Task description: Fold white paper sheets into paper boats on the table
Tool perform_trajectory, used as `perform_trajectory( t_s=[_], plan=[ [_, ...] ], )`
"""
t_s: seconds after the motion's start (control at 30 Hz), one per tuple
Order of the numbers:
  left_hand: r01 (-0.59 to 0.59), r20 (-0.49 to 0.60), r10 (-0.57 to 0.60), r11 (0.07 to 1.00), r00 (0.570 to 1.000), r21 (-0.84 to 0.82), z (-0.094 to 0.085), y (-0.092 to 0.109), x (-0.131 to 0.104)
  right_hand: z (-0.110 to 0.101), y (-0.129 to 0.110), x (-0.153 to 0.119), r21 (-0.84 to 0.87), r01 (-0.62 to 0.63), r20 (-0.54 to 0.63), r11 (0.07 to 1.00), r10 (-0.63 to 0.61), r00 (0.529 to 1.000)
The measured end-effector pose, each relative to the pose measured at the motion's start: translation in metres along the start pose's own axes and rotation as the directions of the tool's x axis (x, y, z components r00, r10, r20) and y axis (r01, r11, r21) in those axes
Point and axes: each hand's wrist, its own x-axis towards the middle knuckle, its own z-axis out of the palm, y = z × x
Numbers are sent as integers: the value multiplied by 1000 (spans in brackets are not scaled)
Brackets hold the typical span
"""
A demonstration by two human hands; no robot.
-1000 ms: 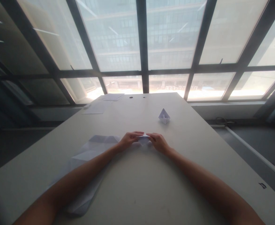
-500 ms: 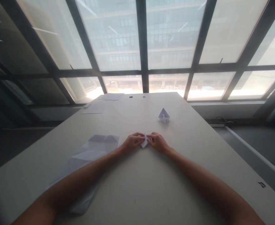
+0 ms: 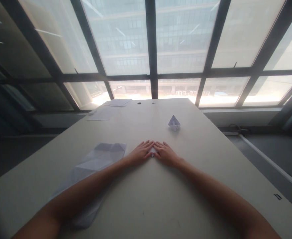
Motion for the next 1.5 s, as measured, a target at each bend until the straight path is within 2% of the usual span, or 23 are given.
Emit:
perform_trajectory(
  t_s=[0.13,0.37,0.6,0.8,1.03,1.3,1.5],
  plan=[
    [-4,25,4,1000,1000,19,0,-2,0,1,-4,-1,-38,-55,60,998,57,997],
    [-62,-6,62,998,998,-27,0,-5,0,4,-4,-1,-62,-127,88,990,132,987],
    [-204,-57,198,972,978,-116,-1,-4,1,6,-2,0,-69,-148,81,987,154,985],
    [-186,-36,183,977,982,-105,-3,-1,1,7,-1,0,-64,-176,77,982,181,981],
    [-224,-88,215,968,973,-113,-4,-2,0,7,-1,-1,-35,-220,76,975,222,972],
    [-213,-86,204,969,975,-121,-4,-1,0,5,-1,-1,-63,-184,87,981,189,978],
    [-180,-120,161,969,980,-170,-4,-2,0,5,0,0,-23,-184,67,983,186,980]
  ],
)
